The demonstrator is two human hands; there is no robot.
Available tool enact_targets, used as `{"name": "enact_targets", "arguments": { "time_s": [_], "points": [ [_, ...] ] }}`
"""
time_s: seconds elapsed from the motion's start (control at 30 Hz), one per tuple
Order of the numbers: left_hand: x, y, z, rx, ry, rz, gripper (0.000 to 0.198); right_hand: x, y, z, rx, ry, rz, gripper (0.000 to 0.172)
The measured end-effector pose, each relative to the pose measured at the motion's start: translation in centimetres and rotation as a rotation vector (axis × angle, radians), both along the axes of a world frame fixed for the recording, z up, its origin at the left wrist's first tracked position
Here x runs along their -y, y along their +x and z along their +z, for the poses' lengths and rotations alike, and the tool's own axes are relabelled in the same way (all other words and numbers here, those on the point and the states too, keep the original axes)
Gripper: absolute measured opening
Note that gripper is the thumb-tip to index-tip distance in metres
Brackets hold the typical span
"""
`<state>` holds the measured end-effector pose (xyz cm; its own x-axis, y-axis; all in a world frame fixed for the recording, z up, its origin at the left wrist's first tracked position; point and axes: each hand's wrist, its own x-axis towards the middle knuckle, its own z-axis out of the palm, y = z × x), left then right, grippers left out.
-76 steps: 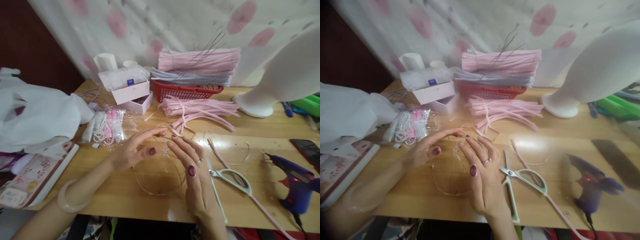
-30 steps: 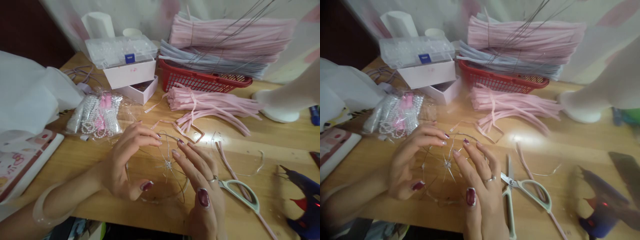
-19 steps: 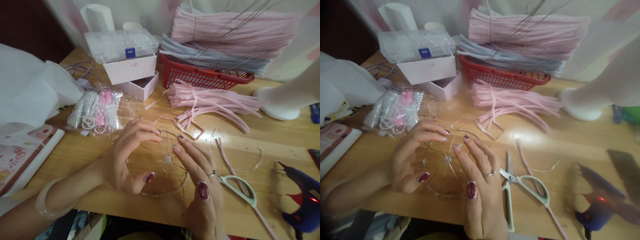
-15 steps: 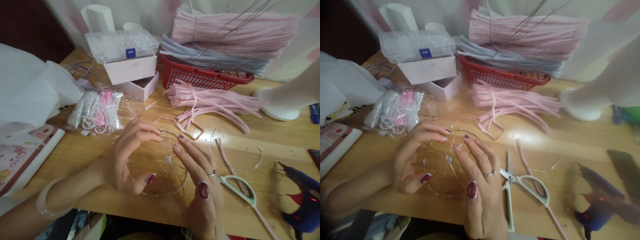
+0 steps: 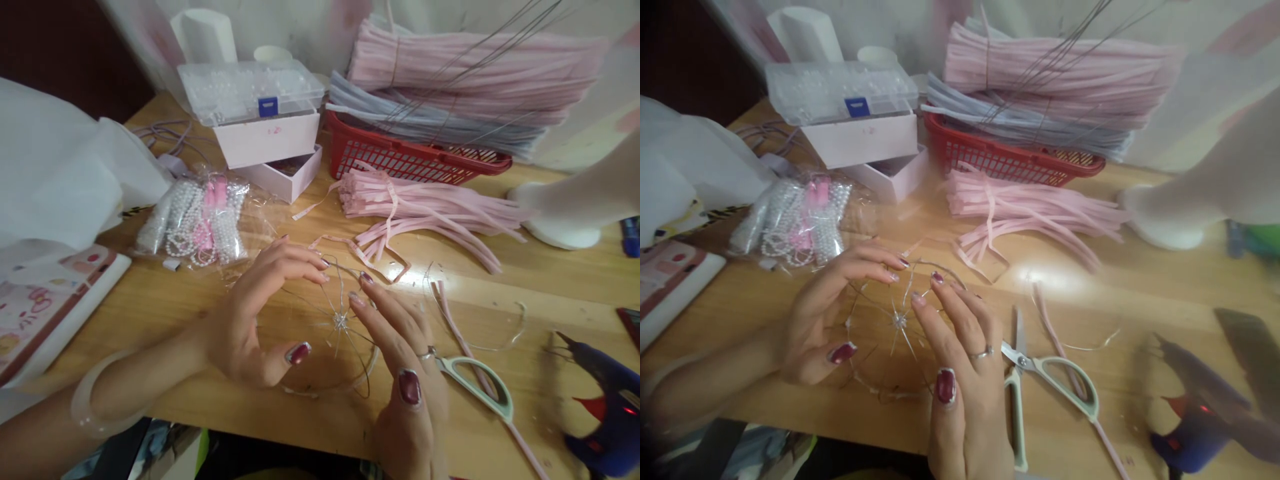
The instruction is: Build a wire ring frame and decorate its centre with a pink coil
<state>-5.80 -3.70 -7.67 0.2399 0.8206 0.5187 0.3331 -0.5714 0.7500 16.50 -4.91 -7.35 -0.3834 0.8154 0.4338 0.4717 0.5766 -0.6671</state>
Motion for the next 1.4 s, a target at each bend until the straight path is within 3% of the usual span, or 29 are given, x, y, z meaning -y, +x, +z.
{"name": "enact_targets", "arguments": {
  "time_s": [0.23, 0.57, 1.0, 1.4],
  "points": [
    [-0.27, -0.02, -0.05, -0.008, 0.043, -0.010, 0.062, 0.03, -0.06, -0.06, 0.001, 0.010, -0.016, 0.051],
    [-0.15, 0.23, -0.07, -0.001, 0.033, 0.022, 0.060, 0.07, -0.18, 0.05, 0.010, 0.003, -0.001, 0.050],
    [-0.25, -0.11, -0.67, 0.015, 0.058, 0.001, 0.075, 0.19, -0.43, 0.45, -0.027, -0.028, 0.003, 0.044],
    [-0.54, -0.23, -0.54, 0.015, 0.035, -0.006, 0.084, 0.27, -0.04, 0.44, 0.021, -0.044, 0.049, 0.051]
  ]
}}
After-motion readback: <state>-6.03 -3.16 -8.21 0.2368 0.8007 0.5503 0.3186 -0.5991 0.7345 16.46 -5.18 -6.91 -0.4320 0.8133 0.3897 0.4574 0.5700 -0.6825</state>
